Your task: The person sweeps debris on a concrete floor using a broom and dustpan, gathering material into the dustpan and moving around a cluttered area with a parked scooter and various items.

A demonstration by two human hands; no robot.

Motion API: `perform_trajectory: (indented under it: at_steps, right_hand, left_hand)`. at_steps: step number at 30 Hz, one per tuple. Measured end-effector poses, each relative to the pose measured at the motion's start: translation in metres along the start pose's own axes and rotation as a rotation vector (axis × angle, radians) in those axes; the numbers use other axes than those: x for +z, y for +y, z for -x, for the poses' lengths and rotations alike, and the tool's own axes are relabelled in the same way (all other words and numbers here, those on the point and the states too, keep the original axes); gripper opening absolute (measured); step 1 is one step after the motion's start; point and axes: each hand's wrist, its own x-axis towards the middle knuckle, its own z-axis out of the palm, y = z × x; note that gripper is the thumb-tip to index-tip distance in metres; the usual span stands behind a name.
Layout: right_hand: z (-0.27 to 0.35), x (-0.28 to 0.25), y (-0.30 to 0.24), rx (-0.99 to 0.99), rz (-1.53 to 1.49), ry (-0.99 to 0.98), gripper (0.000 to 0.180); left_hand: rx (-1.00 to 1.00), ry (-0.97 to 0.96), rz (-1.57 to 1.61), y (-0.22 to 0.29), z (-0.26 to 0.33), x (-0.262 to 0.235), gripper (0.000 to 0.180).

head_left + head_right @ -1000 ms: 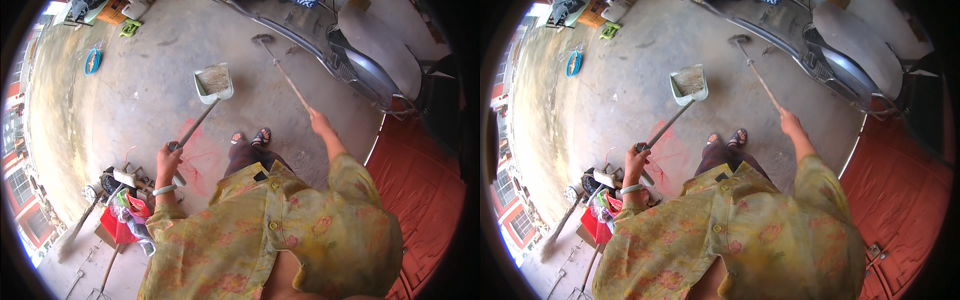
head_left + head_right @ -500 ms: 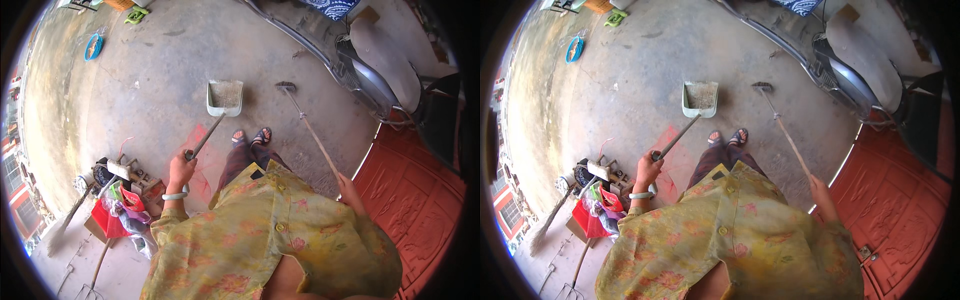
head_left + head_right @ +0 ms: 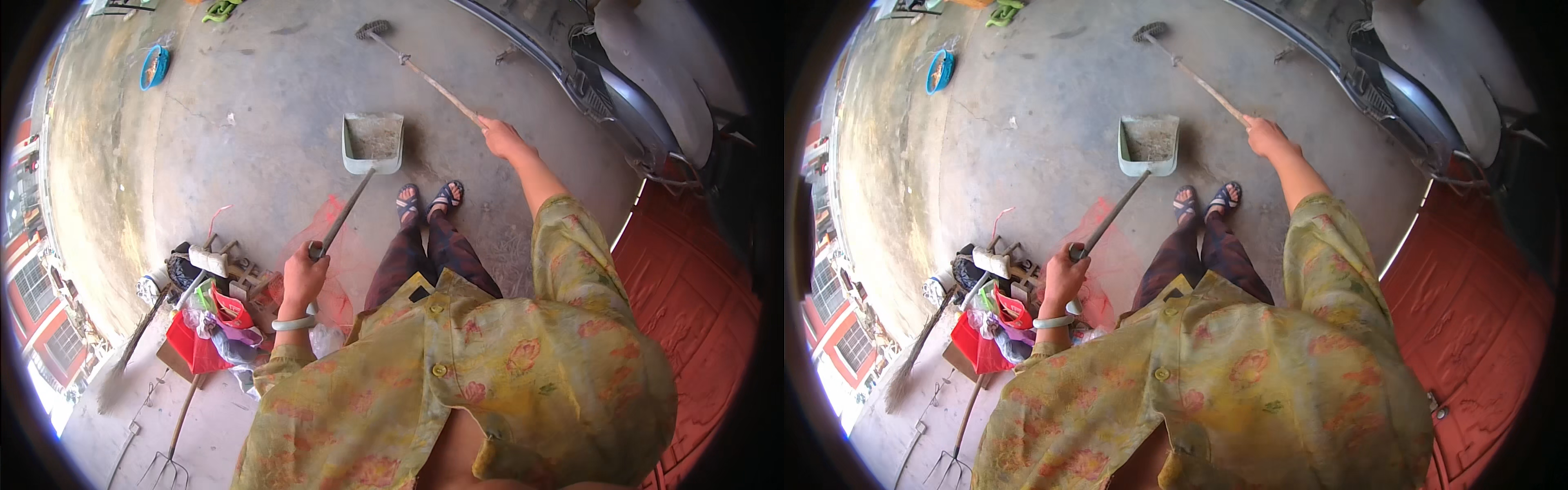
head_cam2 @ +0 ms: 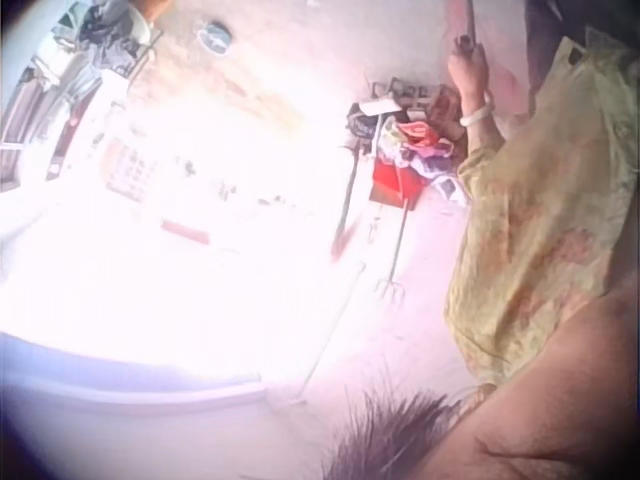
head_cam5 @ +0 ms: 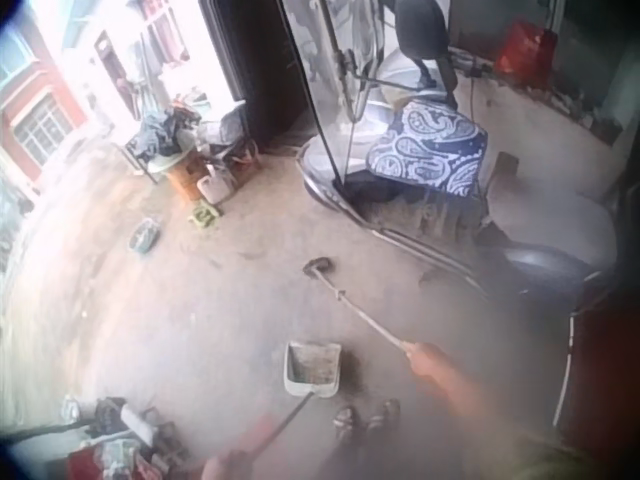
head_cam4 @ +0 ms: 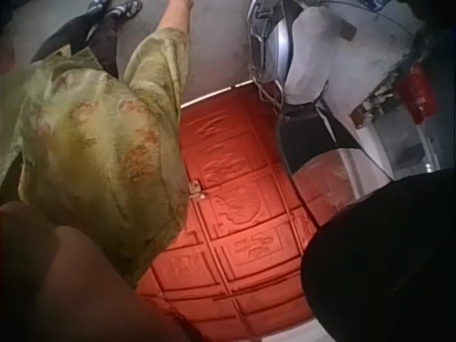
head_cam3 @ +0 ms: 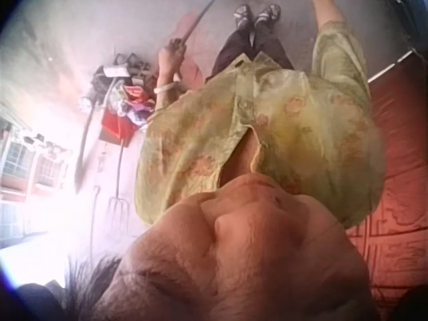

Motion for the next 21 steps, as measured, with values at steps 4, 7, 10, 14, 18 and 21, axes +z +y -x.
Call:
perform_trajectory:
  at_steps: [4,7,10,14,18,21]
  right_hand:
    - [0.047,-0.016,0.044,0.048,0.137,-0.07,0.045]
    - [0.128,-0.059,0.078,0.116,0.229,-0.135,0.046]
    - [0.213,-0.085,0.127,0.18,0.291,-0.174,0.046]
    - [0.309,-0.089,0.199,0.33,0.302,-0.13,0.042]
    - [0.355,-0.106,0.16,0.476,0.285,-0.16,0.043]
    - [0.374,-0.098,0.163,0.432,0.223,-0.119,0.044]
  left_hand:
    - [0.094,0.027,-0.001,-0.015,-0.002,0.004,0.029]
    - [0.104,0.018,-0.002,-0.03,-0.003,0.002,0.03]
    - [0.003,-0.053,-0.015,-0.021,-0.002,-0.007,0.031]
    - [0.07,-0.054,-0.059,-0.022,-0.004,-0.008,0.031]
    - [0.094,-0.055,-0.059,-0.027,-0.008,-0.013,0.031]
    - [0.104,-0.062,-0.057,-0.034,-0.006,-0.019,0.031]
